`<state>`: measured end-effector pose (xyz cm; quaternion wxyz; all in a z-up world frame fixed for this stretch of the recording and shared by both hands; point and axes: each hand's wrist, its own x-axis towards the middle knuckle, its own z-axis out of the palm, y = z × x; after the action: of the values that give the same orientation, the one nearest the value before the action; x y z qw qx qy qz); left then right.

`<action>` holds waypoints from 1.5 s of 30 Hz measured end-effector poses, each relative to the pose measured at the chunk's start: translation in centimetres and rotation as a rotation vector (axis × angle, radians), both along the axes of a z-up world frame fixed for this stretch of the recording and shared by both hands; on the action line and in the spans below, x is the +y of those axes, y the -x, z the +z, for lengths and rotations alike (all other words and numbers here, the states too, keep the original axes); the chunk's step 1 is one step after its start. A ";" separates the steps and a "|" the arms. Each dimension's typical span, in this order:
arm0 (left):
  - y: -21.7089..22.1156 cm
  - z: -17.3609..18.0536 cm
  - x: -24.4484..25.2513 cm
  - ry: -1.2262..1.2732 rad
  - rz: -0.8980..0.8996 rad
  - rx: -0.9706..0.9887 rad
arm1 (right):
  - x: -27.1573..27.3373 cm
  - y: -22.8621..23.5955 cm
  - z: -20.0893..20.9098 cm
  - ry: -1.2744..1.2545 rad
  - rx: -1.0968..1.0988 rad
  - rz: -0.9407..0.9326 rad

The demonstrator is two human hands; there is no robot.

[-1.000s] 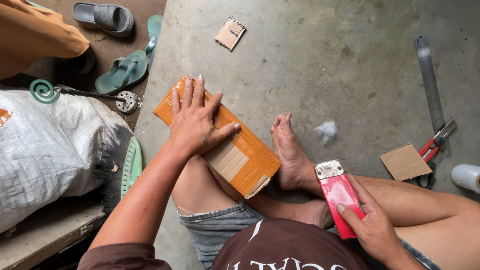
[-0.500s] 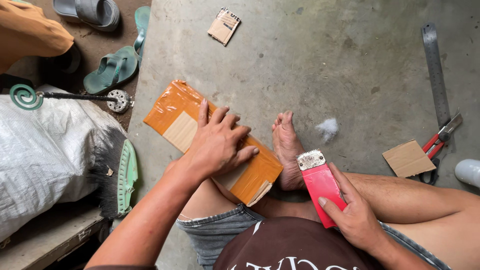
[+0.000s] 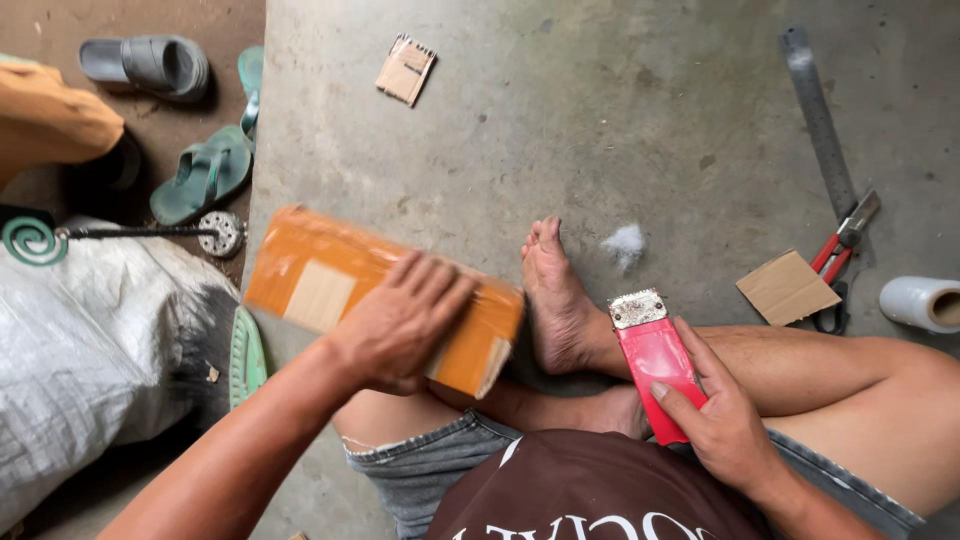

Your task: The person sits on the floor and uses a handheld tape dispenser to apply orange packing tape to a small cardboard box. They repeatedly wrap tape around the box's length and width, smoothing it down with their hands to secure the package.

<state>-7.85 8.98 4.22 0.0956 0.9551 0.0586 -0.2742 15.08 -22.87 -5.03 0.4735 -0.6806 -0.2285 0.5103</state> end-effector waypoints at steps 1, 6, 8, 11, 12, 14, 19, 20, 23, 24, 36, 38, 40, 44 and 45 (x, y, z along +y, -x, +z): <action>0.7 0.5 0.8 -0.015 0.087 -0.018 | -0.5 -0.1 -0.3 0.003 0.016 -0.019; 7.0 3.7 2.9 -0.046 0.455 -0.726 | -2.1 -2.0 -2.4 -0.066 0.153 -0.112; 7.8 2.9 2.2 -0.157 0.501 -0.987 | -0.5 -2.3 -2.6 -0.112 0.165 -0.132; 6.5 -0.8 -1.2 0.055 0.663 -1.258 | 2.4 -2.6 -1.0 -0.147 -0.061 -0.093; 5.9 -1.9 -2.5 0.055 0.705 -1.312 | 3.5 -2.8 -0.3 -0.168 -0.156 -0.064; 4.2 -3.8 -4.6 0.020 0.766 -1.407 | 6.1 -3.2 0.8 -0.179 -0.225 -0.014; 0.5 -6.2 -8.5 -0.056 0.780 -1.539 | 14.7 -3.3 4.0 -0.339 -0.065 0.003; 0.3 -6.5 -9.1 -0.070 0.777 -1.547 | 16.2 -3.0 4.7 -0.411 0.065 -0.017; 0.6 -7.7 -10.8 -0.111 0.792 -1.526 | 19.6 -1.7 6.3 -0.101 -0.046 0.037; 1.0 -8.2 -11.5 -0.118 0.824 -1.504 | 20.4 -1.2 6.7 -0.172 -0.184 0.073; 4.1 -1.9 -11.1 -0.458 0.681 -1.338 | 31.6 7.8 12.2 -0.256 -0.742 0.501; 5.7 0.2 -9.7 -0.437 0.608 -1.178 | 32.1 9.0 12.3 -0.287 -0.755 0.486; 6.8 1.5 -9.5 -0.416 0.585 -1.089 | 32.0 9.1 12.1 -0.321 -0.710 0.477; 7.1 2.3 -10.7 -0.433 0.573 -1.029 | 29.2 5.6 11.3 -0.436 -0.492 0.366; 6.9 2.4 -11.0 -0.448 0.549 -1.010 | 28.2 4.1 11.2 -0.469 -0.443 0.327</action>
<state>-14.71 -2.07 6.59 -0.0245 0.9139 0.3061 0.2656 10.93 5.38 6.19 0.4678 -0.6021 -0.5422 0.3532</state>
